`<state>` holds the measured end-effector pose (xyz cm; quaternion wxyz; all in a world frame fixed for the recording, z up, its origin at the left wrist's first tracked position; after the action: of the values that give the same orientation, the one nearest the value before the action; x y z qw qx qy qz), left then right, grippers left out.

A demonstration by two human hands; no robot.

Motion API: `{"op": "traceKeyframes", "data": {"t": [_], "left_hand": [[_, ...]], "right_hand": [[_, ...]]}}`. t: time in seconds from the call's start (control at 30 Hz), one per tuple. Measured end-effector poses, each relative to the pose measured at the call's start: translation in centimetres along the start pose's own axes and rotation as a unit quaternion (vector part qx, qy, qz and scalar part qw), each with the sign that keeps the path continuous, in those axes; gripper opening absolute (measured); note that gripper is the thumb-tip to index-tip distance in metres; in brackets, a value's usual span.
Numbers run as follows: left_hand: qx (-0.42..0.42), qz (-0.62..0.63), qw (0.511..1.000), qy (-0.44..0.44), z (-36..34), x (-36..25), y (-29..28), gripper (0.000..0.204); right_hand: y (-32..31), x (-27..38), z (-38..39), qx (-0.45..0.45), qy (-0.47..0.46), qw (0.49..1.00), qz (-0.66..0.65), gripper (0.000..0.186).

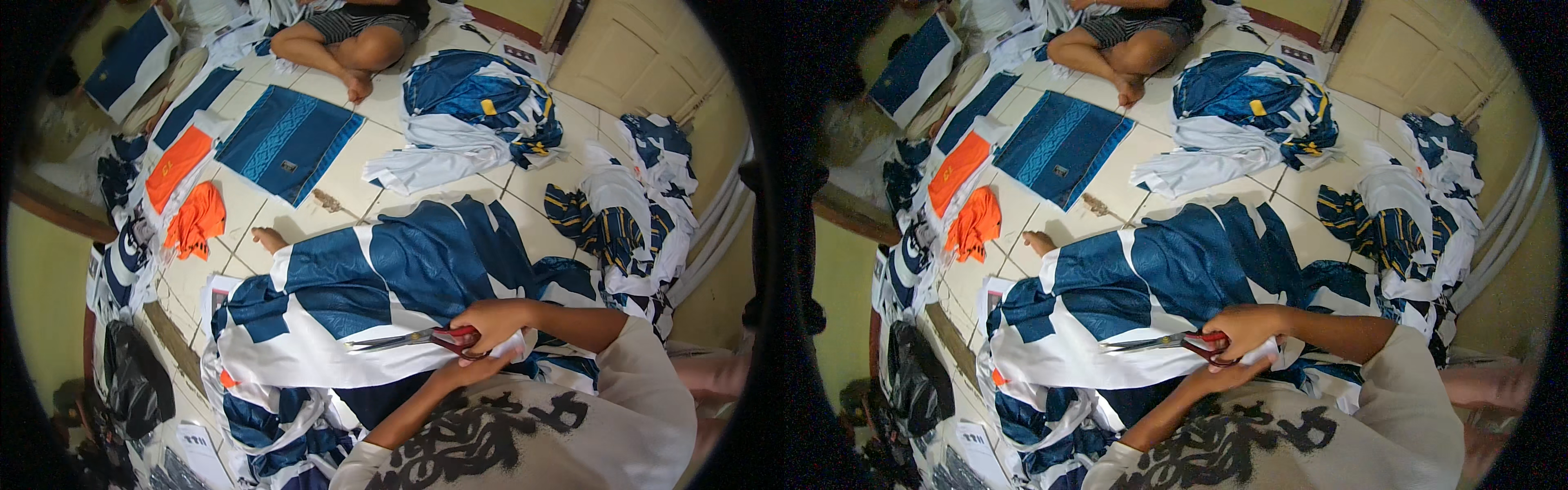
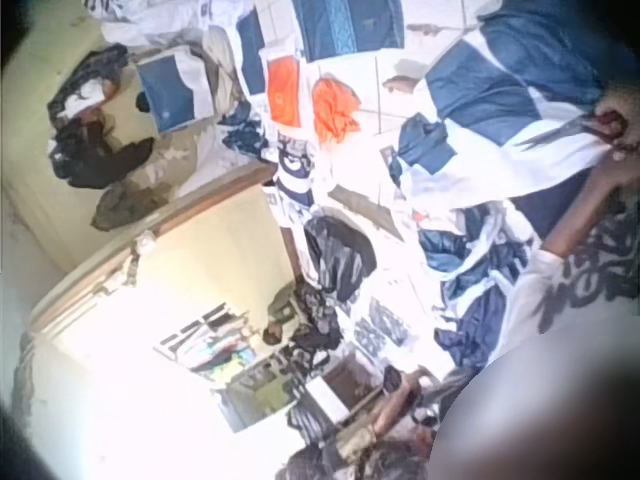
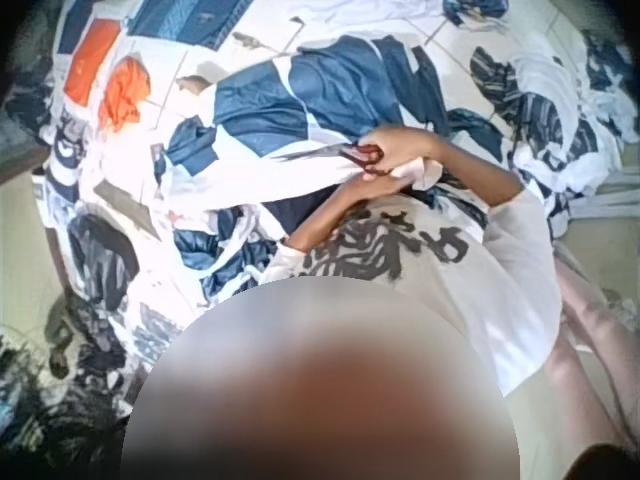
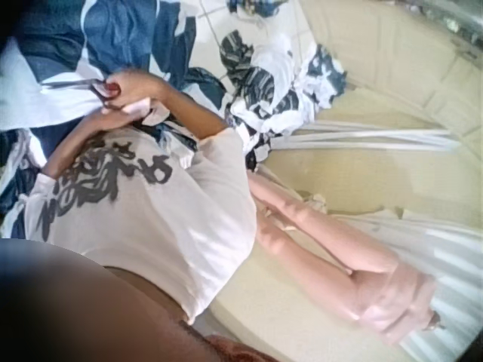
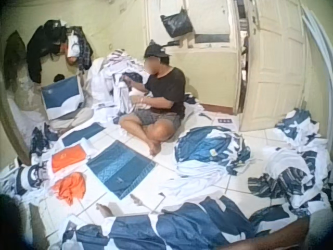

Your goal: The person sits on the floor and uses scissors to cut a large piece of blue and white patterned fabric into smaller sections. They repeatedly fold and trim the material while other workers handle similar fabric nearby.

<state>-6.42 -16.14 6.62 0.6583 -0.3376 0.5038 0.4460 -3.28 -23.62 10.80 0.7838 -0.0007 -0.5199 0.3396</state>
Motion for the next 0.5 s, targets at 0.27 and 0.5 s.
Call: {"op": "traceKeyframes", "data": {"t": [0.27, 0.5], "left_hand": [[-0.276, 0.467, 0.811, 0.219, 14.7, 9.4, -10.2, 0.071], [-0.806, 0.309, 0.380, 0.334, 52.1, 9.5, -35.6, 0.043]], "right_hand": [[-10.6, 2.5, 2.6, -0.213, -0.050, 0.976, -0.017, 0.026], [-30.0, 10.5, 3.5, -0.651, -0.160, 0.707, 0.225, 0.020]]}}
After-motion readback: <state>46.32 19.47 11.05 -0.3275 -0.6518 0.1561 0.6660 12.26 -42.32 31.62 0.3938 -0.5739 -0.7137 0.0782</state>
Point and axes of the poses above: each hand's wrist, its own z-axis away from the middle knuckle, its own y-axis out of the palm, x = y × z, the point moved 5 cm from there along -z, towards the middle knuckle, and after that the axes turned 2 degrees about -y, right-handed, at the moved point
